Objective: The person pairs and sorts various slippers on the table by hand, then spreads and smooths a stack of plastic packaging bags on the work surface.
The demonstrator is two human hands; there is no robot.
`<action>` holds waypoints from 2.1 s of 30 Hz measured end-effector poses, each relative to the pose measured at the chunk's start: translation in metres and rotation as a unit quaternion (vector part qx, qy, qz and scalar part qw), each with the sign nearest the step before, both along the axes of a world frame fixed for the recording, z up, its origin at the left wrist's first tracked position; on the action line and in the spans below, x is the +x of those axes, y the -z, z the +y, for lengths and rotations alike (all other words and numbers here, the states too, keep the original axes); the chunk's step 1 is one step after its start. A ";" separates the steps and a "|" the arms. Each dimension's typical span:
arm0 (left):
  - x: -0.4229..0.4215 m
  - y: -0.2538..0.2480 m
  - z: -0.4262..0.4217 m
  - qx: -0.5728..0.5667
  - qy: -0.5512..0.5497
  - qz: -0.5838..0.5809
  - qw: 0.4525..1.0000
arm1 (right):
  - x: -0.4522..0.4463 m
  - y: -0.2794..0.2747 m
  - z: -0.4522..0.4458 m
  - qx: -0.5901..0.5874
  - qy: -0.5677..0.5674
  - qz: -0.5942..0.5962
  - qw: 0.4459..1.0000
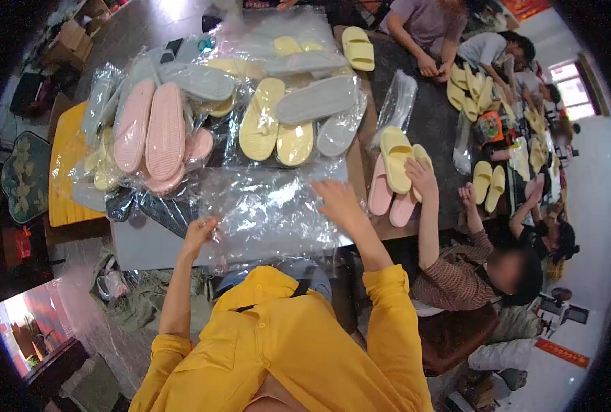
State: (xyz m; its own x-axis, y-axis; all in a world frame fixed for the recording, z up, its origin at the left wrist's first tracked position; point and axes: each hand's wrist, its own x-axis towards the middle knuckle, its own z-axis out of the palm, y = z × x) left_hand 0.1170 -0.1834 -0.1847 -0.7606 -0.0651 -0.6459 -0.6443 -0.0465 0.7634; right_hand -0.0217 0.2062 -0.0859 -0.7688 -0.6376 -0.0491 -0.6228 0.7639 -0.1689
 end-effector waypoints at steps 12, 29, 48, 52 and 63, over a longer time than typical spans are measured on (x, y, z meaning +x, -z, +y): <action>0.035 -0.027 0.023 0.106 0.015 -0.091 0.990 | -0.045 0.103 -0.041 -0.160 0.296 -0.324 0.884; 0.028 0.006 0.004 0.086 -0.001 -0.040 0.995 | -0.087 0.007 -0.073 -0.633 0.403 -0.459 0.475; -0.034 0.042 0.030 0.041 -0.013 0.017 0.999 | 0.009 -0.285 -0.058 -0.235 0.156 -0.064 0.957; -0.035 0.063 0.028 0.061 -0.012 0.019 0.998 | 0.053 -0.220 -0.136 -0.098 0.111 0.012 0.989; -0.037 0.069 0.016 0.037 0.035 0.003 0.999 | 0.117 -0.009 -0.143 -0.255 0.048 -0.189 0.947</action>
State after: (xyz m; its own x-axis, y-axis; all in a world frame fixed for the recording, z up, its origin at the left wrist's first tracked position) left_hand 0.0804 -0.1672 -0.2534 -0.7659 0.0361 -0.6420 -0.6429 -0.0571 0.7638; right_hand 0.0952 0.0628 -0.0772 -0.8131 -0.5810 -0.0358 -0.3770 0.5726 -0.7280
